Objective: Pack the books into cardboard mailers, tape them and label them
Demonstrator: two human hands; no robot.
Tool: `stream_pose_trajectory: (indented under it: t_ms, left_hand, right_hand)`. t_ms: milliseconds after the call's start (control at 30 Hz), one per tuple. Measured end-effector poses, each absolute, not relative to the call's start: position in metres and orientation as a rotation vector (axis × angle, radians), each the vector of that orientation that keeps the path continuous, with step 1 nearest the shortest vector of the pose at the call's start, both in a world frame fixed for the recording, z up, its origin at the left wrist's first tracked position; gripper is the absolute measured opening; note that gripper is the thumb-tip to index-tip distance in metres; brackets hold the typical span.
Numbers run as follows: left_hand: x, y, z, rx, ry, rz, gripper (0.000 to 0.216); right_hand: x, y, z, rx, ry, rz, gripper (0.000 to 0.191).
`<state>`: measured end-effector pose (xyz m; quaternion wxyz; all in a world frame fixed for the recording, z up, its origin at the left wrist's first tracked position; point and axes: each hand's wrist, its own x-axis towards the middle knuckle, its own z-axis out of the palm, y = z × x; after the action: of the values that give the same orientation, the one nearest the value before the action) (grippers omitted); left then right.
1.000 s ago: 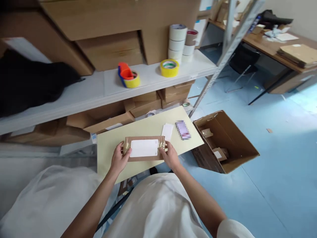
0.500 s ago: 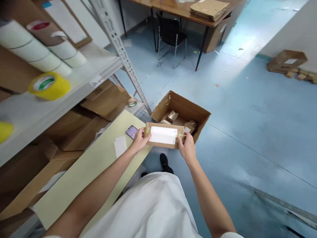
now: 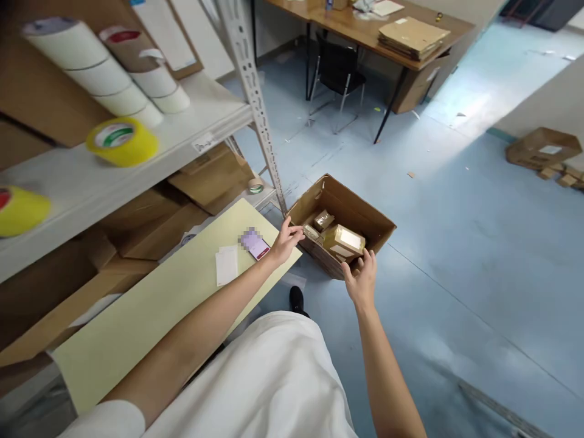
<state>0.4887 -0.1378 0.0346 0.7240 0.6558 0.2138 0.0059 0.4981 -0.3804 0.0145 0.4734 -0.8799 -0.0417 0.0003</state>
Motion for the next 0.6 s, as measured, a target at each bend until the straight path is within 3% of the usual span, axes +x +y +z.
stream_pose_trajectory:
  t_ms: [233,400,600]
  left_hand:
    - [0.345,-0.091,0.036,1.534,0.733,0.149,0.047]
    - [0.205,-0.077,0.044,1.466,0.953,0.254,0.045]
    - [0.043,-0.096,0.035,1.284,1.412,0.466,0.042]
  right_hand:
    - [0.478,-0.300,0.038,-2.192,-0.460,0.236,0.053]
    - [0.427,-0.211,0.054,-2.215,-1.297,0.269,0.041]
    - [0.299,-0.121,0.058,-1.780,-1.830,0.390,0.038]
